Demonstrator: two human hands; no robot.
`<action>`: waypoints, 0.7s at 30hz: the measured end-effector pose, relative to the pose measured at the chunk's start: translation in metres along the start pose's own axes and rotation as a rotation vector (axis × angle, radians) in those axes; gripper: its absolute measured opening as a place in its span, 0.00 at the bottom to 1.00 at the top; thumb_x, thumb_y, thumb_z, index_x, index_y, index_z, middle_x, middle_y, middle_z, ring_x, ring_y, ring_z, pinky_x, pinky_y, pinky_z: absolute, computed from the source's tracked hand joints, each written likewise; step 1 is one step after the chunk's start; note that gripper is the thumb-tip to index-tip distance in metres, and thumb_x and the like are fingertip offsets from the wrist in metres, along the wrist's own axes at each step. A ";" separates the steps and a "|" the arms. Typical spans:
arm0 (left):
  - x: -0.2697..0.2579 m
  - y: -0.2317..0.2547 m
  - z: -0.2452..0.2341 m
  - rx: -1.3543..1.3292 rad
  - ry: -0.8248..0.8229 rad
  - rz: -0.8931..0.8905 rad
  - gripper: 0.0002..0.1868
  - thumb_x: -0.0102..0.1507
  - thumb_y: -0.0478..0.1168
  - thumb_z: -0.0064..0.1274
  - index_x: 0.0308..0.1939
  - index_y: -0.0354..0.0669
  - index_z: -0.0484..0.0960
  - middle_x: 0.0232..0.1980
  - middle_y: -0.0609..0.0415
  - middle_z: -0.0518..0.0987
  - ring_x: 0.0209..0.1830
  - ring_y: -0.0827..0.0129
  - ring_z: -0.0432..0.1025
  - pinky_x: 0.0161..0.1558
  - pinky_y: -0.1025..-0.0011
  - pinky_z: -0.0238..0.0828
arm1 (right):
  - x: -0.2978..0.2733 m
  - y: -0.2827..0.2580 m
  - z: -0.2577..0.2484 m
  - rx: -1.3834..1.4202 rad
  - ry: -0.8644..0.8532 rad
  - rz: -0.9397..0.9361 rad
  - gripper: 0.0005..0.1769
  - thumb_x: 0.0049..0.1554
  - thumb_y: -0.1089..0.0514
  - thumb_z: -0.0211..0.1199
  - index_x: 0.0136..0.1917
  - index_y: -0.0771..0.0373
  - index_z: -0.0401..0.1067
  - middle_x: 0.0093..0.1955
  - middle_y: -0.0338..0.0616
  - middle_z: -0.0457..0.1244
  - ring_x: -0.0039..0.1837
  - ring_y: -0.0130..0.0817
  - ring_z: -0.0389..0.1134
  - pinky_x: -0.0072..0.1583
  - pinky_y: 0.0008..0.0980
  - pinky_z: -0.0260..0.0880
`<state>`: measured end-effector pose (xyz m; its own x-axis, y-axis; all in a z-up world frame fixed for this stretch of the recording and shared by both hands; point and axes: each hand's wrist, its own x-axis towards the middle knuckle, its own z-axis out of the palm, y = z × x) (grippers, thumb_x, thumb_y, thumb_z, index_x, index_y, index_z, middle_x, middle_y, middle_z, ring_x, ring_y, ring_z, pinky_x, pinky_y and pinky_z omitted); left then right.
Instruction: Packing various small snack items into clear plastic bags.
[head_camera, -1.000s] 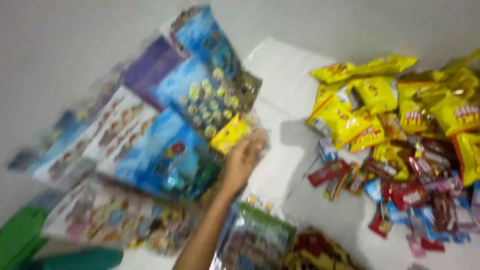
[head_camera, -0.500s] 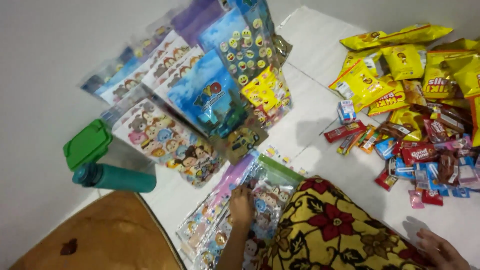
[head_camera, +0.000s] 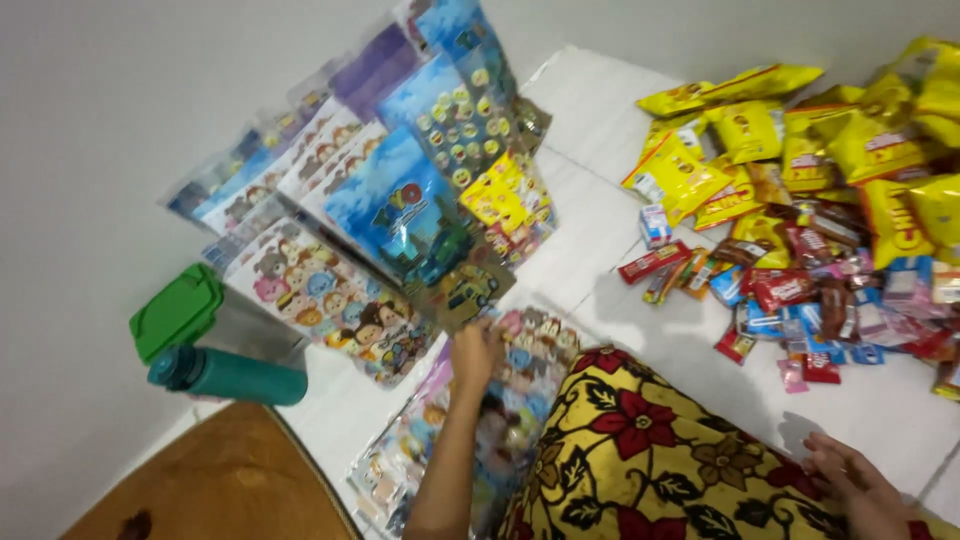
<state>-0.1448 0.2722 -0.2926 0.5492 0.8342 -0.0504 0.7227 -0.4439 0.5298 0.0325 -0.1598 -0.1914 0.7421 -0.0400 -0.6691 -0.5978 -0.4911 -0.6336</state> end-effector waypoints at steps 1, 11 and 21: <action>0.008 0.027 -0.013 -0.051 0.052 0.128 0.14 0.66 0.50 0.52 0.50 0.55 0.87 0.38 0.42 0.85 0.40 0.40 0.78 0.38 0.50 0.71 | 0.001 0.002 -0.001 0.041 0.008 0.009 0.21 0.70 0.53 0.57 0.73 0.62 0.68 0.72 0.51 0.62 0.70 0.54 0.61 0.72 0.55 0.59; -0.066 0.304 -0.053 -0.539 0.026 1.179 0.18 0.68 0.32 0.41 0.41 0.55 0.88 0.44 0.63 0.88 0.42 0.70 0.83 0.55 0.63 0.66 | 0.060 0.057 -0.019 0.553 -0.009 -0.109 0.19 0.68 0.59 0.56 0.69 0.69 0.69 0.66 0.55 0.64 0.65 0.48 0.65 0.64 0.42 0.61; -0.135 0.260 0.072 -0.566 -0.205 1.539 0.16 0.58 0.31 0.74 0.46 0.52 0.88 0.54 0.64 0.84 0.62 0.61 0.76 0.71 0.53 0.60 | 0.056 0.069 -0.049 1.061 -0.039 -0.146 0.29 0.67 0.39 0.37 0.75 0.50 0.56 0.75 0.45 0.56 0.74 0.47 0.57 0.72 0.56 0.57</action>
<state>-0.0008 0.0207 -0.2090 0.6362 -0.3217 0.7012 -0.7270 -0.5542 0.4053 0.0480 -0.2386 -0.2537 0.8286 -0.0053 -0.5599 -0.4762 0.5193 -0.7096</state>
